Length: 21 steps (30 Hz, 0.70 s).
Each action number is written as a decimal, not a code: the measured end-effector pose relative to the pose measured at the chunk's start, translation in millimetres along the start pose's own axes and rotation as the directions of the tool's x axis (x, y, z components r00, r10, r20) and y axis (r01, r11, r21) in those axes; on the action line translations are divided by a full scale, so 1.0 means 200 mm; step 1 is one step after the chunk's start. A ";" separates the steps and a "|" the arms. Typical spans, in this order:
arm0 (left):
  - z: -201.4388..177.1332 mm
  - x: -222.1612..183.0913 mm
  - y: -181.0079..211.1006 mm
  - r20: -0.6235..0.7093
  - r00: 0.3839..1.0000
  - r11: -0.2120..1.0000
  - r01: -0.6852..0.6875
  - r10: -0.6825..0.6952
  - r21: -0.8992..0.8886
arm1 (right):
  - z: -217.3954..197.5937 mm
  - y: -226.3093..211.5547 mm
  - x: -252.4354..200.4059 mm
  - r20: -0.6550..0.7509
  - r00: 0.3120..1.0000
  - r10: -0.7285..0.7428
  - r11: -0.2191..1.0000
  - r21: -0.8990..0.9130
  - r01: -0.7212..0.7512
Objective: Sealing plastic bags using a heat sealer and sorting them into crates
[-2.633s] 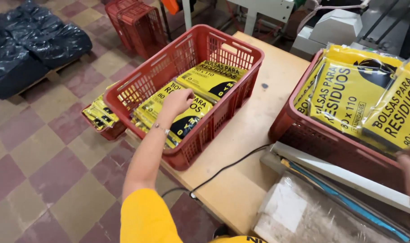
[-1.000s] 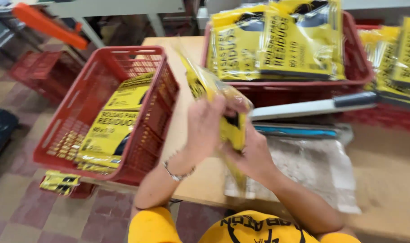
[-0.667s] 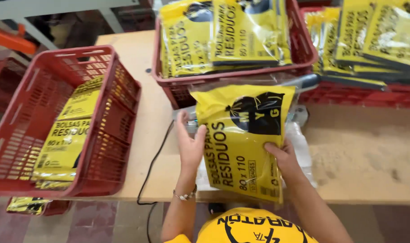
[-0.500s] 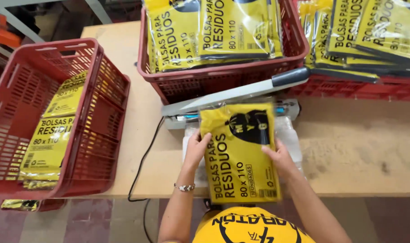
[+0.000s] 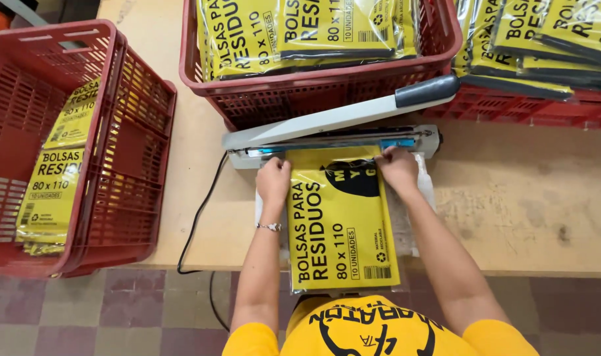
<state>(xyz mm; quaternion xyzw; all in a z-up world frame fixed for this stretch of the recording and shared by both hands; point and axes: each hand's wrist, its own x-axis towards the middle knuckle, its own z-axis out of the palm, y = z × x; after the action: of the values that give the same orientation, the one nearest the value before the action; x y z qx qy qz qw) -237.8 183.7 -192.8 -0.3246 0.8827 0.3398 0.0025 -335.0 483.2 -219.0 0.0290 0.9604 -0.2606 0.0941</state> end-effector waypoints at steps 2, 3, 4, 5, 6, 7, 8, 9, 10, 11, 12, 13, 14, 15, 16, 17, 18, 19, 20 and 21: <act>-0.02 0.07 -0.04 0.015 0.999 0.991 0.044 -0.046 0.128 | 0.00 -0.01 -0.02 0.067 0.998 0.009 0.998 -0.069 -0.005; -0.01 0.08 -0.05 0.020 0.998 0.990 0.053 -0.056 0.133 | 0.01 -0.02 0.00 0.079 0.997 0.012 0.997 -0.071 -0.006; 0.00 0.11 -0.05 0.016 0.998 0.984 0.057 -0.061 0.167 | 0.01 -0.03 0.03 0.071 0.997 0.002 0.996 -0.090 0.004; 0.01 0.14 -0.05 0.012 0.998 0.978 0.061 -0.065 0.201 | 0.01 -0.03 0.05 0.064 0.998 -0.008 0.994 -0.109 0.015; 0.05 0.17 -0.08 0.008 0.998 0.978 0.058 -0.061 0.199 | 0.01 -0.06 0.06 0.060 0.998 -0.011 0.994 -0.107 0.017; 0.09 0.19 -0.11 -0.002 0.998 0.977 0.056 -0.057 0.207 | 0.00 -0.09 0.07 0.039 0.999 0.012 0.996 -0.089 -0.009; 0.14 0.21 -0.14 -0.009 0.999 0.974 0.054 -0.054 0.218 | 0.00 -0.10 0.06 0.021 0.999 0.040 0.997 -0.068 -0.039; 0.15 0.22 -0.14 -0.009 0.999 0.974 0.051 -0.050 0.220 | -0.03 -0.13 0.06 0.019 0.999 0.042 0.997 -0.065 -0.041; 0.16 0.22 -0.14 -0.004 0.999 0.976 0.053 -0.054 0.210 | -0.04 -0.15 0.05 0.011 0.998 0.067 0.996 -0.055 -0.067; 0.17 0.22 -0.15 0.000 0.998 0.978 0.056 -0.058 0.199 | -0.06 -0.18 0.03 0.002 0.996 0.093 0.995 -0.045 -0.093; 0.17 0.22 -0.15 0.001 0.998 0.978 0.057 -0.058 0.202 | -0.07 -0.20 0.02 0.005 0.996 0.094 0.995 -0.044 -0.094; 0.18 0.22 -0.15 0.007 0.998 0.979 0.057 -0.060 0.194 | -0.09 -0.21 0.00 -0.009 0.996 0.089 0.994 -0.062 -0.089; 0.18 0.22 -0.16 0.013 0.998 0.981 0.060 -0.063 0.185 | -0.10 -0.23 -0.01 -0.023 0.996 0.081 0.993 -0.082 -0.082; 0.16 0.21 -0.14 0.013 0.998 0.980 0.063 -0.067 0.187 | -0.10 -0.23 -0.02 -0.019 0.997 0.080 0.993 -0.082 -0.082; 0.14 0.20 -0.12 0.009 0.998 0.985 0.065 -0.067 0.161 | -0.10 -0.23 -0.02 -0.007 0.998 0.060 0.993 -0.104 -0.060; 0.13 0.19 -0.09 0.004 0.998 0.989 0.066 -0.067 0.135 | -0.11 -0.23 -0.03 0.006 0.999 0.040 0.991 -0.125 -0.039; 0.09 0.17 -0.07 0.006 0.998 0.989 0.065 -0.066 0.134 | -0.10 -0.22 -0.02 0.005 0.999 0.041 0.991 -0.126 -0.040; 0.06 0.16 -0.04 0.004 0.998 0.989 0.064 -0.065 0.130 | -0.09 -0.21 -0.02 -0.043 0.999 -0.012 0.992 -0.126 0.006; 0.03 0.15 -0.02 0.004 0.998 0.990 0.064 -0.065 0.128 | -0.08 -0.20 -0.03 -0.088 0.994 -0.062 0.991 -0.127 0.051; 0.06 0.14 -0.04 0.009 0.998 0.990 0.063 -0.065 0.128 | -0.09 -0.19 -0.04 -0.087 0.994 -0.059 0.990 -0.129 0.047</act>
<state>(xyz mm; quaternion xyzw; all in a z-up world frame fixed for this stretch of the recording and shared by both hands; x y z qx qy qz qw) -257.4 170.5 -213.8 -0.3498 0.8917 0.2846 0.0397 -333.3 458.5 -183.4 0.0091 0.9788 -0.1997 0.0450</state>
